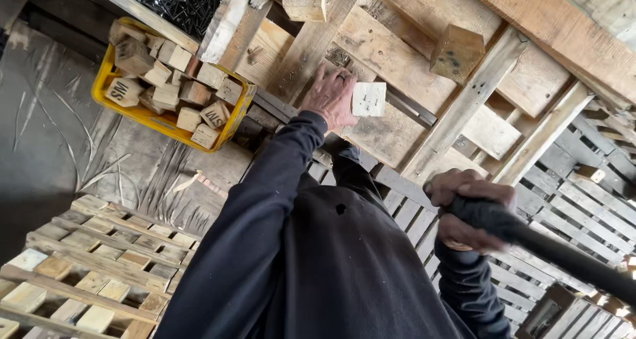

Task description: The person carries a yellow crate filled with small wooden blocks to a workbench, then uses a hammer to drive nails into the blocks and a wooden plank to assemble a pallet structure.

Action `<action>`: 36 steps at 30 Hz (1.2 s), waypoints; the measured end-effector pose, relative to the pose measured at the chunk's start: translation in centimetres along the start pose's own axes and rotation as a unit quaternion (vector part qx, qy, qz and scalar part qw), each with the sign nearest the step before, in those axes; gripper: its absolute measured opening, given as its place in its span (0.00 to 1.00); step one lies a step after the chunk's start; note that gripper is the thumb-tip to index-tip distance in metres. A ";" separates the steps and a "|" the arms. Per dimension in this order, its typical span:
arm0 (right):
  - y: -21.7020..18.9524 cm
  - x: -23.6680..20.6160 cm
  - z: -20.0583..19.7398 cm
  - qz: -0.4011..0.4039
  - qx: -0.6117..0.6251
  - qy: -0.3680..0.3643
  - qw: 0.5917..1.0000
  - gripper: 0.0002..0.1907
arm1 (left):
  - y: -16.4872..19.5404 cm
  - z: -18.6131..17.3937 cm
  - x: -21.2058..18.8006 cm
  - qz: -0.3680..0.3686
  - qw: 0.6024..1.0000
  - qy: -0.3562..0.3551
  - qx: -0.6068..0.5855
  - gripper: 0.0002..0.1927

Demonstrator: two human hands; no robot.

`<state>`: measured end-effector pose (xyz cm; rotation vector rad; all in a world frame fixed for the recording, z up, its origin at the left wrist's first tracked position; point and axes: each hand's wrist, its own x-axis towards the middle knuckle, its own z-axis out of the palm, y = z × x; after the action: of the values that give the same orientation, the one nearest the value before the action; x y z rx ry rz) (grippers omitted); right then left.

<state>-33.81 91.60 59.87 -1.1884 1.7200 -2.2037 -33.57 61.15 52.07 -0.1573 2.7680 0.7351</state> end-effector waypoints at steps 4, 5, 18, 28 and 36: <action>3.8 -2.2 1.9 0.376 -0.226 -0.102 0.893 0.33 | -0.5 -0.3 0.1 0.005 1.000 -0.023 0.016 0.54; 4.2 -2.8 2.2 0.576 -0.338 -0.133 0.732 0.34 | -0.5 -0.4 0.1 0.020 1.000 0.021 0.012 0.57; 2.9 -7.2 2.2 0.467 -0.088 0.047 0.878 0.25 | 0.0 0.1 0.0 -0.006 0.999 0.035 -0.026 0.49; 4.0 -6.1 2.9 0.550 -0.280 -0.020 0.787 0.32 | 0.4 0.9 0.4 -0.014 0.999 -0.006 0.040 0.56; 6.1 -2.0 -3.9 0.398 -0.527 -0.039 0.749 0.24 | -1.6 -1.0 -2.7 0.000 0.969 0.184 -0.164 0.62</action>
<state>-37.07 93.49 53.38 -0.3567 2.7663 -0.6014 -30.95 59.32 52.96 -0.3966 2.9603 1.2763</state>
